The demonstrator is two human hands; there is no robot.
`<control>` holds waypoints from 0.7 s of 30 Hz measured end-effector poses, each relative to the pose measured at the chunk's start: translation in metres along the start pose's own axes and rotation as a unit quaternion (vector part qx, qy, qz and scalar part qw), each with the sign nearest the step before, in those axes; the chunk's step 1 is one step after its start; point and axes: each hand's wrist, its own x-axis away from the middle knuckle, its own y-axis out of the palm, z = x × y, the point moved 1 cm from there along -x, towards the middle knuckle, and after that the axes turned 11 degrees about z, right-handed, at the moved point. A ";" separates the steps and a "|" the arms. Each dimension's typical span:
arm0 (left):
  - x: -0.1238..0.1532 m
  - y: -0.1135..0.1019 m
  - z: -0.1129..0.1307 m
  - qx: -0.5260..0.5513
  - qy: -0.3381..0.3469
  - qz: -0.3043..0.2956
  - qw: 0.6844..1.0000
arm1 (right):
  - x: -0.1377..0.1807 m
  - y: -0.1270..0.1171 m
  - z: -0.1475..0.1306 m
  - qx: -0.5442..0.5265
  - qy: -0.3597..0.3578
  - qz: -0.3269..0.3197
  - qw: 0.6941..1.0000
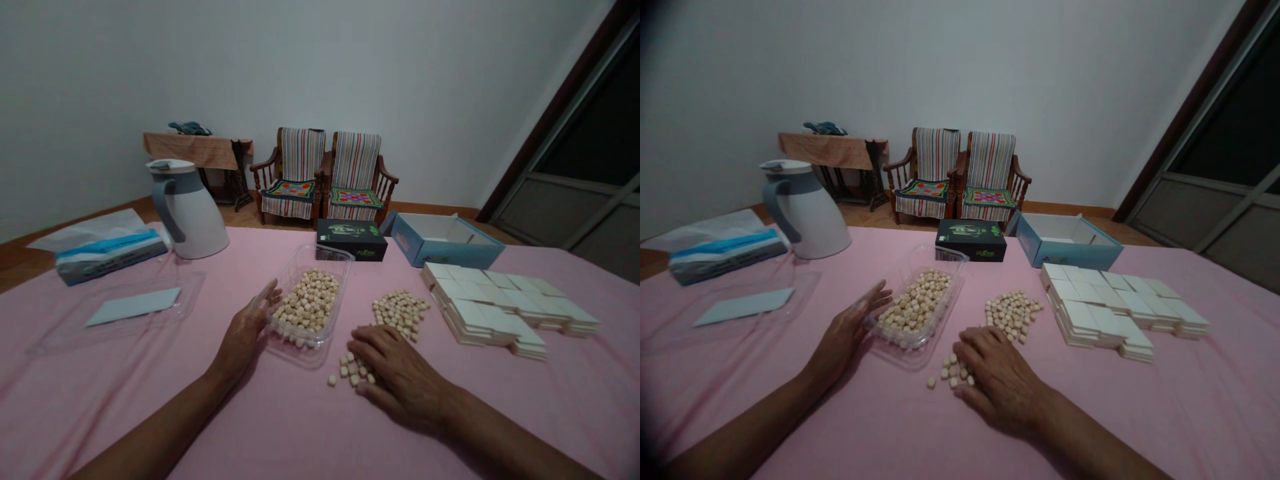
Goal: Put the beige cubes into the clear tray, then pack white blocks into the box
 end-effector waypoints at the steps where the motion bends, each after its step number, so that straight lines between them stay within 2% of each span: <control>1: 0.000 0.000 0.001 -0.003 0.002 0.003 1.000 | -0.001 0.002 0.005 0.015 0.005 0.003 1.000; 7: 0.002 0.001 0.006 -0.012 0.014 0.007 1.000 | -0.022 0.012 0.046 0.056 0.067 0.026 0.996; 10: 0.001 0.000 0.003 -0.009 0.014 0.004 1.000 | -0.031 0.010 0.049 0.050 0.097 0.064 0.992; 13: 0.001 0.000 0.001 -0.011 0.012 0.004 1.000 | -0.035 0.006 0.029 0.009 0.094 0.094 0.991; 18: 0.001 0.000 0.002 -0.015 0.034 0.016 0.999 | -0.038 0.012 -0.024 -0.065 -0.039 -0.005 0.997; 21: 0.001 0.001 0.005 -0.009 0.019 0.024 0.999 | -0.040 0.021 -0.026 -0.028 -0.064 -0.029 0.997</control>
